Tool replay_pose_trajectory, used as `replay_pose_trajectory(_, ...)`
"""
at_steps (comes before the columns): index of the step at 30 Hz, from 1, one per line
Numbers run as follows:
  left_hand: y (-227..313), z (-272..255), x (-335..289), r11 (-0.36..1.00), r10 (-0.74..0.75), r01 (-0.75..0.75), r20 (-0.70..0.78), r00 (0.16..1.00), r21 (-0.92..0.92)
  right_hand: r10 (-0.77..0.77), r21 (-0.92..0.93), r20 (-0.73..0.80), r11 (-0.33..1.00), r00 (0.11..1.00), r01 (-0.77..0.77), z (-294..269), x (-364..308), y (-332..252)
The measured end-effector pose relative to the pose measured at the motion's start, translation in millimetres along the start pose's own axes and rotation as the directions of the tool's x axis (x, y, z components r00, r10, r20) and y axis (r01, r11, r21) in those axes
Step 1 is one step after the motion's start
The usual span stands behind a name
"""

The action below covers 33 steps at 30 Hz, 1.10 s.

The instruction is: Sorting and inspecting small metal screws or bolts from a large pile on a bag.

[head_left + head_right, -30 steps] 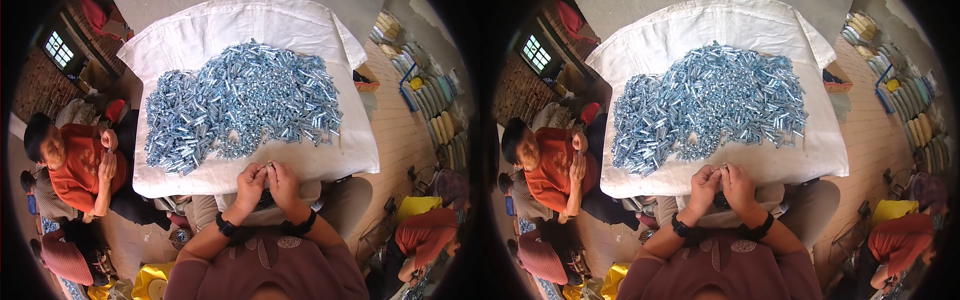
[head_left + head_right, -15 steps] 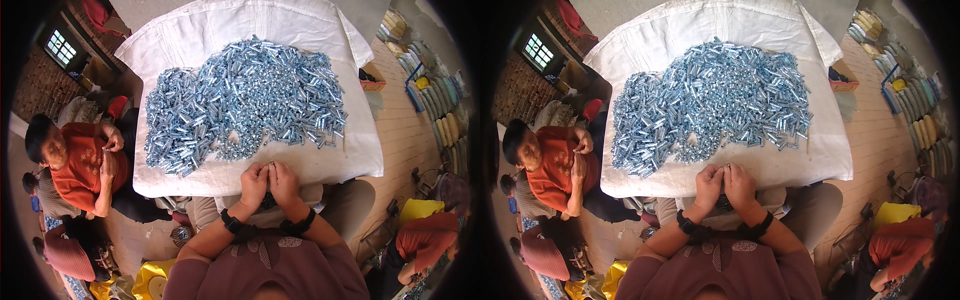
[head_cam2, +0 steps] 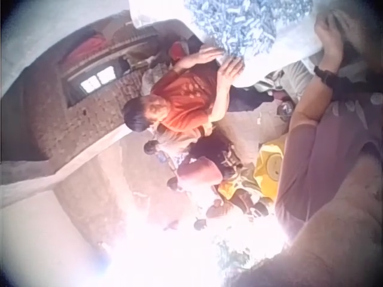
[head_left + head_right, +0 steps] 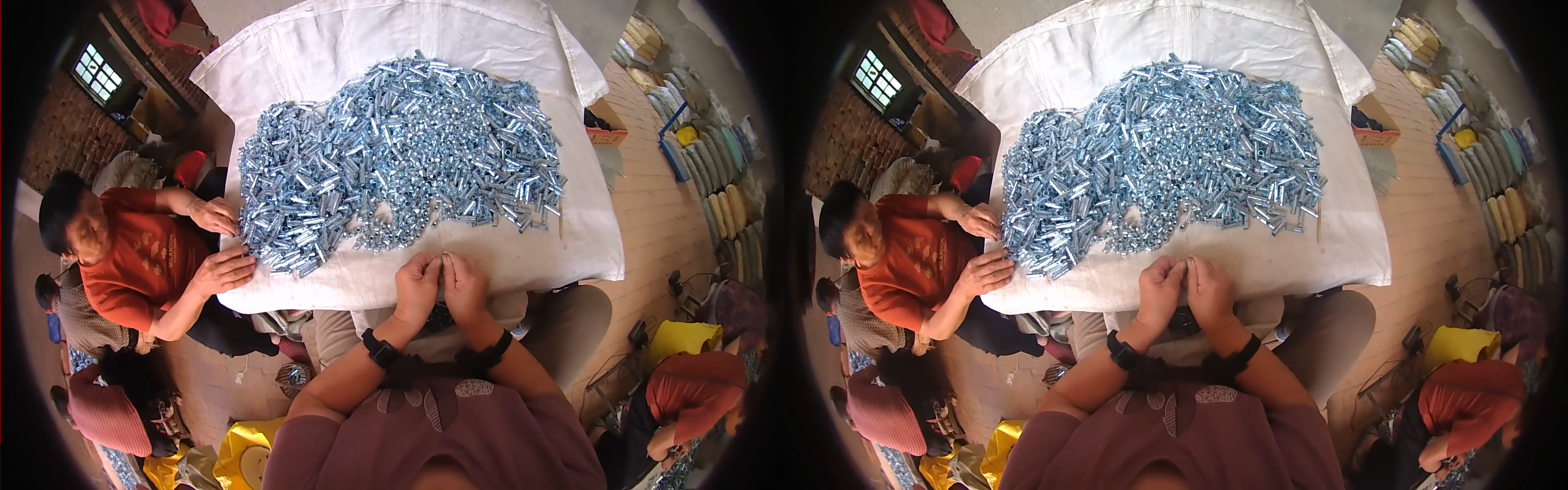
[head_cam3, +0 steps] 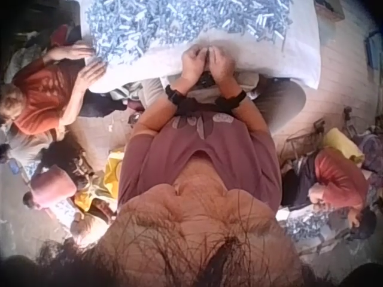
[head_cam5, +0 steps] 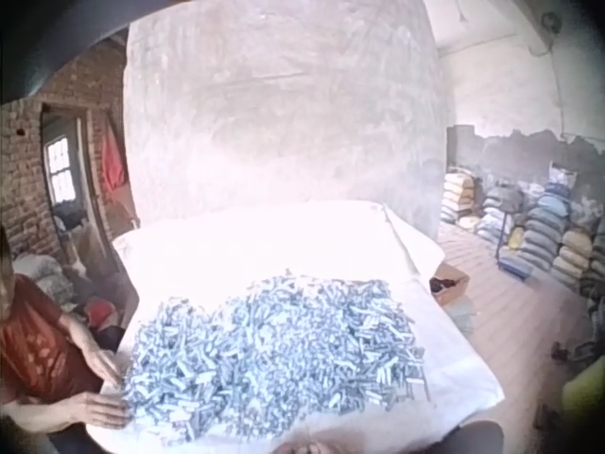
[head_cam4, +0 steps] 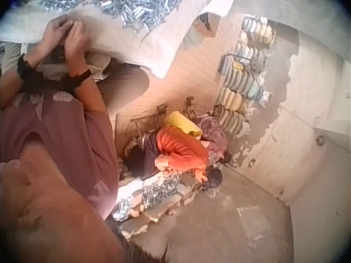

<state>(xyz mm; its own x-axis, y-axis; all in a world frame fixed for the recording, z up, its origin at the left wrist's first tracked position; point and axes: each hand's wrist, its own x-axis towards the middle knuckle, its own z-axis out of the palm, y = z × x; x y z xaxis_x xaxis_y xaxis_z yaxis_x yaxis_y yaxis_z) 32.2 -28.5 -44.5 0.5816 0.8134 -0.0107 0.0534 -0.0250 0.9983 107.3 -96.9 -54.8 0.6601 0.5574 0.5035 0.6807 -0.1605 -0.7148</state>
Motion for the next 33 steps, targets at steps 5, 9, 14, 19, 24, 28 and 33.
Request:
replay_pose_trajectory(5, -5.5, -12.5, 4.9, 1.000, -0.006, 0.002, 0.173, 0.985, 0.024, 0.079, -0.035, 0.208, 0.997, 0.975, -0.073, -15.2, 6.1, 12.8)
replay_pose_trajectory(9, 27.8, -32.4, 13.8, 0.900, -0.011, -0.195, 0.467, 0.884, 0.391, -0.032, -0.247, 0.131, 0.967, 0.991, 0.064, -40.0, 45.5, 8.5)
replay_pose_trajectory(14, 14.2, -11.8, 54.4, 0.635, 0.466, -0.482, 0.198, 0.862, 0.603, -0.118, -0.485, 0.207, 0.850, 0.971, 0.207, -25.2, 67.3, 24.4)
replay_pose_trajectory(19, 7.6, 4.8, 72.8, 0.480, 0.374, -0.418, 0.251, 0.893, 0.772, -0.119, -0.482, 0.217, 0.850, 0.969, 0.213, -20.9, 73.2, 33.0)
replay_pose_trajectory(24, 6.3, -5.7, 75.6, 0.596, 0.545, -0.527, 0.177, 0.820, 0.606, -0.115, -0.418, 0.230, 0.885, 0.966, 0.205, -26.6, 78.4, 29.2)
replay_pose_trajectory(28, 15.6, -14.1, 61.3, 0.996, 0.079, -0.083, 0.109, 0.991, 0.028, -0.141, -0.241, 0.107, 0.957, 0.984, 0.163, -34.8, 70.2, 21.6)
replay_pose_trajectory(33, 32.3, -25.1, 27.6, 0.856, -0.235, 0.336, 0.283, 0.930, -0.393, -0.013, 0.110, 0.175, 0.994, 0.985, -0.006, -44.0, 40.8, -0.1)
